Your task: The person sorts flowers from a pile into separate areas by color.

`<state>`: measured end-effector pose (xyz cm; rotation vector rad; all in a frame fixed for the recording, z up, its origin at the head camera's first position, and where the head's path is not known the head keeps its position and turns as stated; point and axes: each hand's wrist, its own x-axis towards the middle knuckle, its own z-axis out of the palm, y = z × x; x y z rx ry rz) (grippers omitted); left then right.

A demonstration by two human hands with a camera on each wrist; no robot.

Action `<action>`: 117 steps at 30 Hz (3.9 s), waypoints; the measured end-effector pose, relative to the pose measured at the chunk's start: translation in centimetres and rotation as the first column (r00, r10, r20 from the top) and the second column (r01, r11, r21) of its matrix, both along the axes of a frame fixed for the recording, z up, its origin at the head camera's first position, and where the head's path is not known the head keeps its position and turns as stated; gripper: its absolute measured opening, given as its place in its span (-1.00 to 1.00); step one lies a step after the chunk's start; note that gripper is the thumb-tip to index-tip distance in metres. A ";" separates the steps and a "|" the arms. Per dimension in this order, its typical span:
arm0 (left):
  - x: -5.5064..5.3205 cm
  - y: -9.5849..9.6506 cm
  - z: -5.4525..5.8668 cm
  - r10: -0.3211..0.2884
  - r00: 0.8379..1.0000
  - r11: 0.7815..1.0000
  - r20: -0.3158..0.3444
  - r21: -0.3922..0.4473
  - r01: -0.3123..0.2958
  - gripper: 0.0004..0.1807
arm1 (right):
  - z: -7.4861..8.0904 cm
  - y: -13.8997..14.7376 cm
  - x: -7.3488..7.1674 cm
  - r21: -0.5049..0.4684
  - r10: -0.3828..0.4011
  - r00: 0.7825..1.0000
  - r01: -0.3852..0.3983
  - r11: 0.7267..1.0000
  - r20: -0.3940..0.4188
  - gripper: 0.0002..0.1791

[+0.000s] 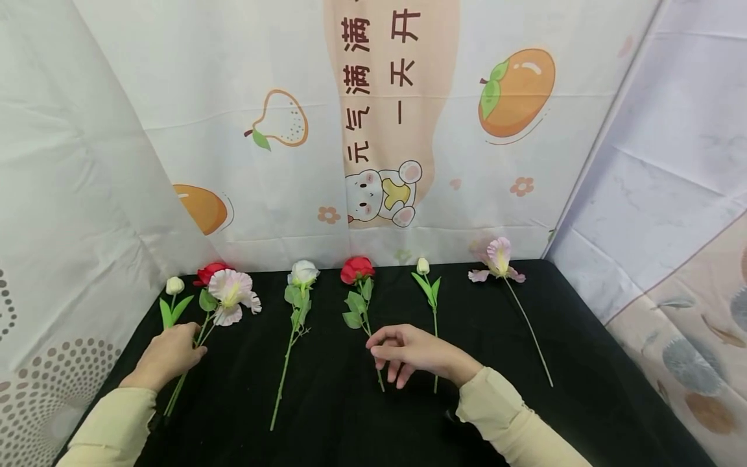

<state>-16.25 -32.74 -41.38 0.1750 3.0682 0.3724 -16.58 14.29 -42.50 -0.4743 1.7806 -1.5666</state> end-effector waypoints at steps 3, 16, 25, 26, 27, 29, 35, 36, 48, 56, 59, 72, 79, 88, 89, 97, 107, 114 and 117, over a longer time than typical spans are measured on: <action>0.0 -0.4 -0.6 0.004 1.000 1.000 0.025 0.027 -0.005 -0.76 | -0.2 0.7 0.0 -0.009 0.005 1.000 -0.005 1.000 0.008 -0.53; 0.2 -0.4 -0.7 0.022 0.999 0.998 0.039 0.065 -0.024 -0.83 | -0.2 3.1 0.2 0.000 -0.026 1.000 0.026 1.000 0.005 -0.51; 0.2 -0.4 -0.7 -0.008 1.000 0.995 -0.016 0.096 0.009 -0.88 | -0.4 3.5 0.2 0.004 -0.034 0.999 0.034 0.999 0.013 -0.52; 0.2 -0.4 -0.8 -0.010 1.000 0.995 -0.018 0.098 0.012 -0.88 | -0.5 3.6 0.2 0.005 -0.034 0.999 0.034 0.999 0.014 -0.52; 0.2 -0.4 -0.8 -0.008 1.000 0.995 -0.010 0.101 0.009 -0.88 | -0.5 3.6 0.2 0.006 -0.035 0.999 0.035 0.999 0.015 -0.52; 0.1 -0.4 -0.9 -0.008 1.000 0.994 0.009 0.111 0.007 -0.87 | -0.6 3.7 0.2 0.008 -0.038 0.999 0.038 0.999 0.019 -0.52; -0.1 -0.3 -1.3 0.030 0.989 0.975 0.143 0.212 -0.060 -0.87 | -0.9 4.1 0.3 0.001 -0.064 0.998 0.064 0.998 0.024 -0.51; -0.1 -0.3 -1.3 0.041 0.985 0.970 0.169 0.231 -0.081 -0.88 | -0.9 4.2 0.3 -0.003 -0.070 0.997 0.070 0.998 0.022 -0.50; 0.2 1.7 0.6 -0.013 0.978 0.870 0.208 0.485 -0.092 -0.79 | -0.7 5.2 0.1 -0.059 -0.171 0.985 0.169 0.984 -0.018 -0.36; -0.1 5.4 2.2 -0.073 0.983 0.760 0.169 0.648 -0.055 -0.68 | -0.4 5.1 0.2 -0.027 -0.200 0.976 0.198 0.980 -0.083 -0.27; -0.5 7.3 2.8 -0.113 0.981 0.717 0.155 0.697 -0.027 -0.66 | -0.1 5.0 0.4 -0.031 -0.224 0.969 0.222 0.975 -0.102 -0.22; -2.4 16.3 3.4 -0.215 0.969 0.536 0.119 0.844 0.015 -0.70 | 0.8 3.8 1.1 -0.132 -0.302 0.951 0.291 0.947 -0.068 -0.12; -3.6 20.0 3.5 -0.240 0.966 0.488 0.098 0.872 0.032 -0.76 | 0.7 3.0 1.5 -0.161 -0.288 0.957 0.280 0.946 -0.028 -0.20; -4.2 24.6 3.2 -0.272 0.959 0.407 0.078 0.912 0.041 -0.76 | 0.3 2.2 1.8 -0.139 -0.288 0.954 0.274 0.952 -0.087 -0.37; -4.2 25.1 3.2 -0.280 0.957 0.406 0.076 0.913 0.047 -0.76 | 0.3 2.2 1.8 -0.130 -0.284 0.954 0.270 0.954 -0.099 -0.39; -4.7 28.1 3.0 -0.328 0.944 0.360 0.041 0.929 0.085 -0.77 | 0.2 1.5 1.9 -0.153 -0.295 0.954 0.284 0.947 -0.054 -0.34; -4.6 30.4 3.3 -0.355 0.935 0.316 0.004 0.942 0.116 -0.79 | -0.1 1.8 2.0 -0.216 -0.396 0.915 0.371 0.903 -0.082 -0.58; -4.6 30.9 3.3 -0.361 0.932 0.316 0.026 0.944 0.096 -0.76 | -0.2 2.2 2.1 -0.245 -0.414 0.906 0.383 0.891 -0.087 -0.69; -4.7 31.2 3.2 -0.358 0.933 0.327 0.029 0.940 0.097 -0.72 | -0.3 2.4 2.1 -0.245 -0.416 0.905 0.384 0.890 -0.094 -0.70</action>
